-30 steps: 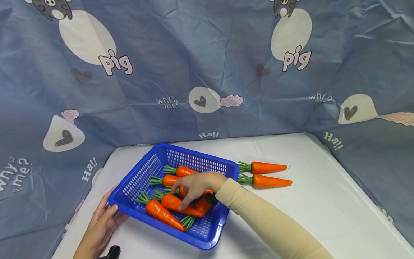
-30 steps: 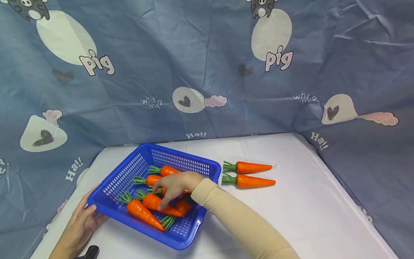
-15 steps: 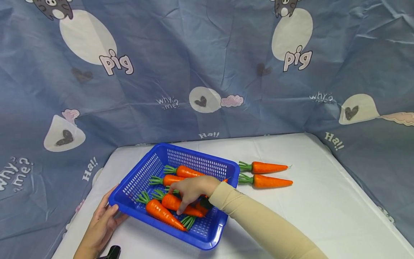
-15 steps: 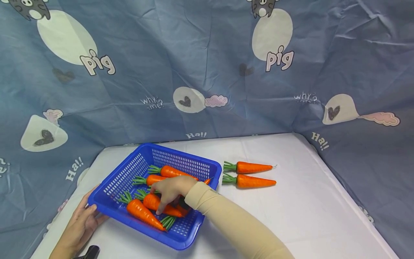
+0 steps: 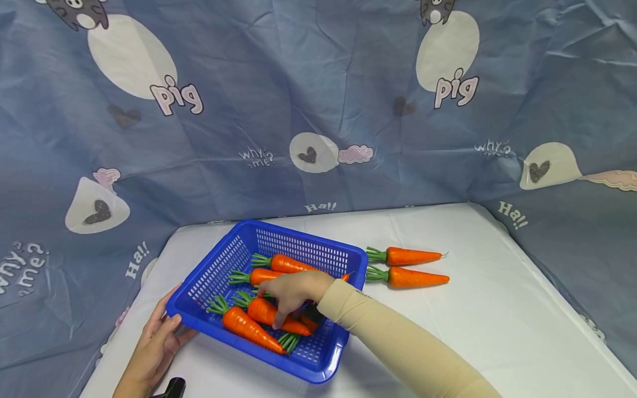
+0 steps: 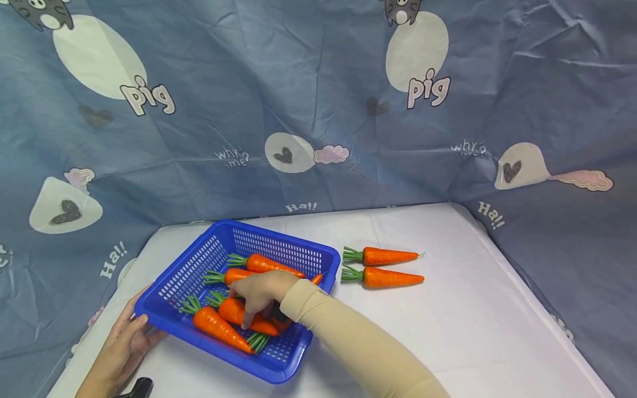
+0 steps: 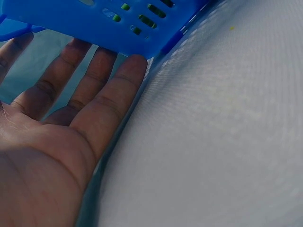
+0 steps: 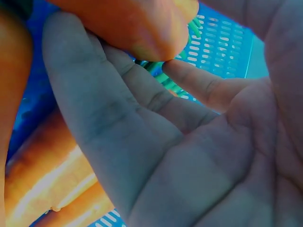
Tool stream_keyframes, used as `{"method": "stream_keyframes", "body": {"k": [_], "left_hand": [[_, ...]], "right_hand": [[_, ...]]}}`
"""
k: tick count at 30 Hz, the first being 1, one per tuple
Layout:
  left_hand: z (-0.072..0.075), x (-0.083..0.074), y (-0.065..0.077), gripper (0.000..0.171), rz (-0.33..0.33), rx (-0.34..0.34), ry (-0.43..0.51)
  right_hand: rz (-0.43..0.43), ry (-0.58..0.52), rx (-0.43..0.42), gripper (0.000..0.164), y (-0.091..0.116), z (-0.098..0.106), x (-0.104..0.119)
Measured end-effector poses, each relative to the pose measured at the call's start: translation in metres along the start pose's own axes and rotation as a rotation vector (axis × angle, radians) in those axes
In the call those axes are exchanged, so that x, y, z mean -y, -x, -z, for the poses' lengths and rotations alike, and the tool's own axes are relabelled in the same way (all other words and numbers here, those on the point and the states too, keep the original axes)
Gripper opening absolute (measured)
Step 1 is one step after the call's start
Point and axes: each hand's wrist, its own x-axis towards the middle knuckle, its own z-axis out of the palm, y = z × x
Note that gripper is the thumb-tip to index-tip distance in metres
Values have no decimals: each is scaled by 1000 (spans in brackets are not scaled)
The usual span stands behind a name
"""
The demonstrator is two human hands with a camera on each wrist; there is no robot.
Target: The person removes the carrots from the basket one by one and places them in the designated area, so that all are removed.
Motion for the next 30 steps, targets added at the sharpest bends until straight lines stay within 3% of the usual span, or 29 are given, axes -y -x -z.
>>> {"method": "stream_keyframes", "body": {"k": [10,18,25,30], "left_hand": [[0,1,0,56,3,-3,20],[1,1,0,56,1,0,22],[2,2,1,57,-15,23,26],[1,2,-1,57,-12,25,22]], "right_hand": [[17,-184,31,70,8,9,-4],[35,-183,33,76,12,15,-8],[56,-115,7,81,18,20,-11],[67,-142,-4,80,25,24,-14]]}}
